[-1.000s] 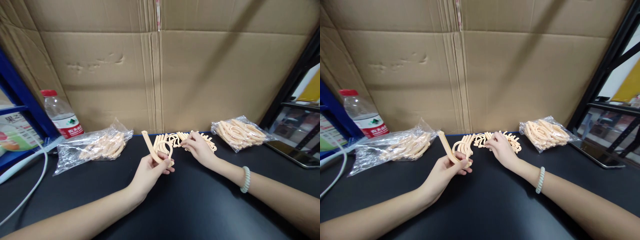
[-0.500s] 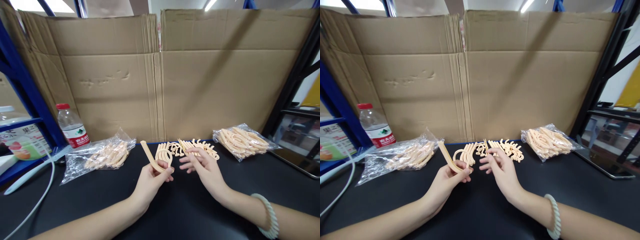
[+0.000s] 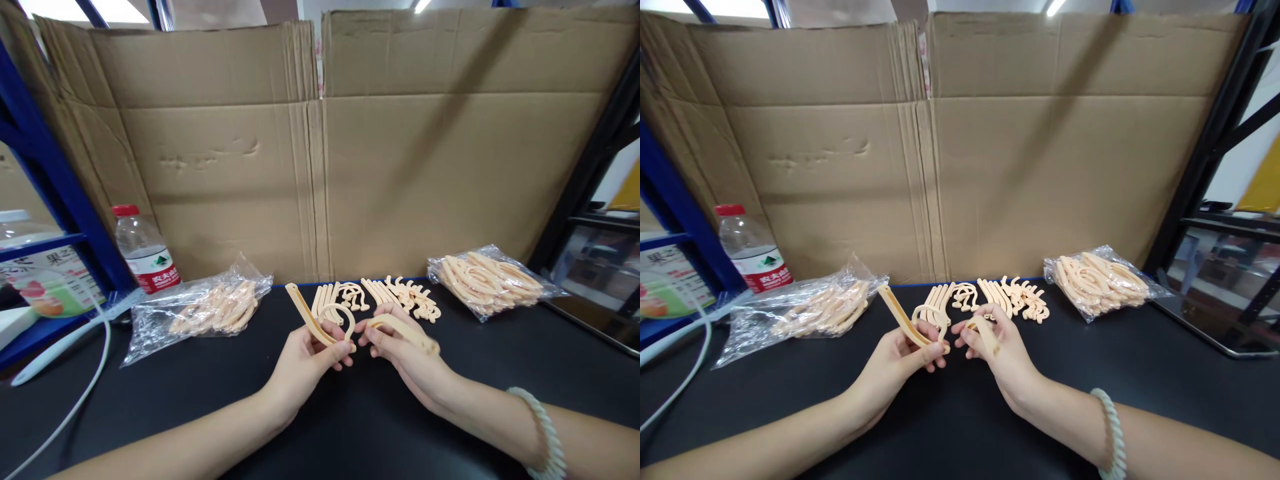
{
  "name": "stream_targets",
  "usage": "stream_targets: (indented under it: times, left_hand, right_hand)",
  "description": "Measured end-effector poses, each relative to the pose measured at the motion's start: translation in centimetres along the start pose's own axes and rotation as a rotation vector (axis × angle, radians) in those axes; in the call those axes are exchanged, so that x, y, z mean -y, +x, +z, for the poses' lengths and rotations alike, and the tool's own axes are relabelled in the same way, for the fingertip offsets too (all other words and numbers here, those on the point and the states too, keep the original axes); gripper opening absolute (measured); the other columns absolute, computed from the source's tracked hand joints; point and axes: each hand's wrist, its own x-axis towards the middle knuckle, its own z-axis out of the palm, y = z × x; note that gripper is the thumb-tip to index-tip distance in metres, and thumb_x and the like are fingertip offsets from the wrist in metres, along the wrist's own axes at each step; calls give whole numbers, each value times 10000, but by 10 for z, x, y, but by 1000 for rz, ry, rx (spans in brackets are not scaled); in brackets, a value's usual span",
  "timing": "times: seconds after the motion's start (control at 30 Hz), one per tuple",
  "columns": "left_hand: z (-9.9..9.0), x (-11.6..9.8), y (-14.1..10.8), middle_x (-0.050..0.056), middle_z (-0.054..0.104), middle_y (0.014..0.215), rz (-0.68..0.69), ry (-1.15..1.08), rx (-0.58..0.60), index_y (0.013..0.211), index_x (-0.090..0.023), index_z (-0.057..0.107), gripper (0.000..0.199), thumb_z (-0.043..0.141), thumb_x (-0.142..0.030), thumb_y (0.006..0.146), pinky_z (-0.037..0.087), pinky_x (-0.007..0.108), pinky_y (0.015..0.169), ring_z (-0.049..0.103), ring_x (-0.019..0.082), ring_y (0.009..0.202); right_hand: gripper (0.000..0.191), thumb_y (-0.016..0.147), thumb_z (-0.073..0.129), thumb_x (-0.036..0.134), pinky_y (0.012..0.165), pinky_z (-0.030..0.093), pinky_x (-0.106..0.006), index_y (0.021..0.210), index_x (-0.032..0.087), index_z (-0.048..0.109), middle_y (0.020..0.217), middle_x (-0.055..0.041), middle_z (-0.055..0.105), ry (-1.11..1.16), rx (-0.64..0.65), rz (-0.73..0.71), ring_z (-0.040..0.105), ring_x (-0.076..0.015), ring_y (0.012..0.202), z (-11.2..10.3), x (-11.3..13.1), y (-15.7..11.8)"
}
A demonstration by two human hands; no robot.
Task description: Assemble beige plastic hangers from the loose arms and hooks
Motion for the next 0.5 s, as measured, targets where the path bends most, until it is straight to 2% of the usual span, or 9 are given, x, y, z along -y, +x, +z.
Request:
stream_targets:
  times: [0.1,0.17,0.27,0.37,0.5]
  left_hand:
    - [0,0,0,2,646,710,6,-15,11,796,-138,574,308,796,-315,677,454,213,564,612,119,610]
    - [-1,0,0,0,642,712,11,-19,15,794,-136,568,305,793,-308,683,455,210,567,607,113,611]
    - [-1,1,0,1,640,711,15,-20,16,799,-138,561,305,789,-308,689,453,213,569,604,116,621]
    - [-1,1,0,1,634,707,12,-19,11,800,-141,564,308,790,-316,685,453,219,571,601,123,630]
    - [-1,1,1,-1,621,710,10,-17,29,787,-139,578,301,790,-321,677,455,228,579,592,125,630]
  right_hand:
    - [415,709,792,370,589,457,-228,1001,212,542,822,-26,683,-17,46,42,623,-155,755,0,-1,1]
    - [350,691,799,381,567,457,-218,894,188,588,800,-24,661,-64,53,37,608,-157,759,0,-1,3]
    - [324,625,836,376,476,407,-190,746,165,623,725,1,598,-141,31,0,540,-120,649,0,-1,4]
    - [337,612,839,409,407,344,-182,715,154,645,634,13,567,-175,62,49,477,-90,531,0,-1,4]
    - [332,667,797,449,460,413,-204,757,146,698,618,-17,618,-175,109,90,536,-106,539,-1,-2,4]
